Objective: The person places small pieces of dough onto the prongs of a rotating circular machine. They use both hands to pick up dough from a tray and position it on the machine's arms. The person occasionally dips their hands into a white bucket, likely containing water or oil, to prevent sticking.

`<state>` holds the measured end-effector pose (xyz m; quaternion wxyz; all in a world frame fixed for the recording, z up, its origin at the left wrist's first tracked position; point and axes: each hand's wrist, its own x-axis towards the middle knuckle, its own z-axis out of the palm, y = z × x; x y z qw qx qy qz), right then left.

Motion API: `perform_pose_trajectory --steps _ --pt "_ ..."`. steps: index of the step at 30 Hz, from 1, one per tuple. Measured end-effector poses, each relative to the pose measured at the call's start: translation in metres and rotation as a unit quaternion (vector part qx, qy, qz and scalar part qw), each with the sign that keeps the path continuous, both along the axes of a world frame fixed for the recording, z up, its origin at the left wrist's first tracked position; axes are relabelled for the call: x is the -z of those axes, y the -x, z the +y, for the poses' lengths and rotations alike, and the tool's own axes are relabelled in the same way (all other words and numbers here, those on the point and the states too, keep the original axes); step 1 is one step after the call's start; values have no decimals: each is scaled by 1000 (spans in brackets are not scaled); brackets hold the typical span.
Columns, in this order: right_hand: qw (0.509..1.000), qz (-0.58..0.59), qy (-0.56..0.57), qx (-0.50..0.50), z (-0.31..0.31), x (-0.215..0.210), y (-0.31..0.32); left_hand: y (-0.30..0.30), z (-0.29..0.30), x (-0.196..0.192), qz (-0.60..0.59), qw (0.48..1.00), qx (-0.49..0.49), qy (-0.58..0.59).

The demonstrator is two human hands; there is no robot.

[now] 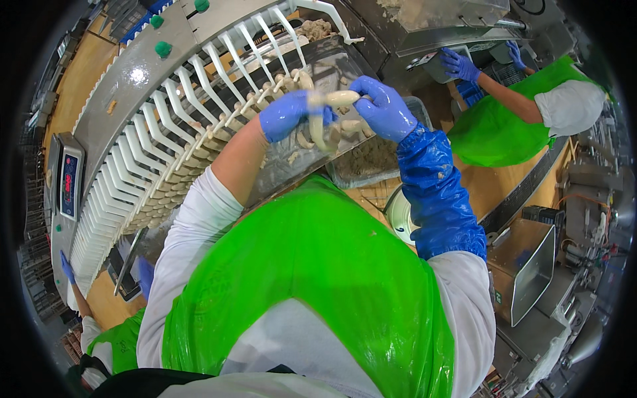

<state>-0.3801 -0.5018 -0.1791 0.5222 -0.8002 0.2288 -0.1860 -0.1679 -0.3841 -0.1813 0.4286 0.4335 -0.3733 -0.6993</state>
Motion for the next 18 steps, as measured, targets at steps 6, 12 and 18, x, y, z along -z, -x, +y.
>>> perform_pose_trajectory --steps 6,12,18 --pt "999 2 44 5 4 -8 -5 2 -3 -2 -184 973 135 45" --pt "997 10 71 15 0 -5 -6 4 -3 -7 -178 977 118 4" --pt "995 32 90 17 0 -11 -7 -8 -11 24 -100 992 2 -72"
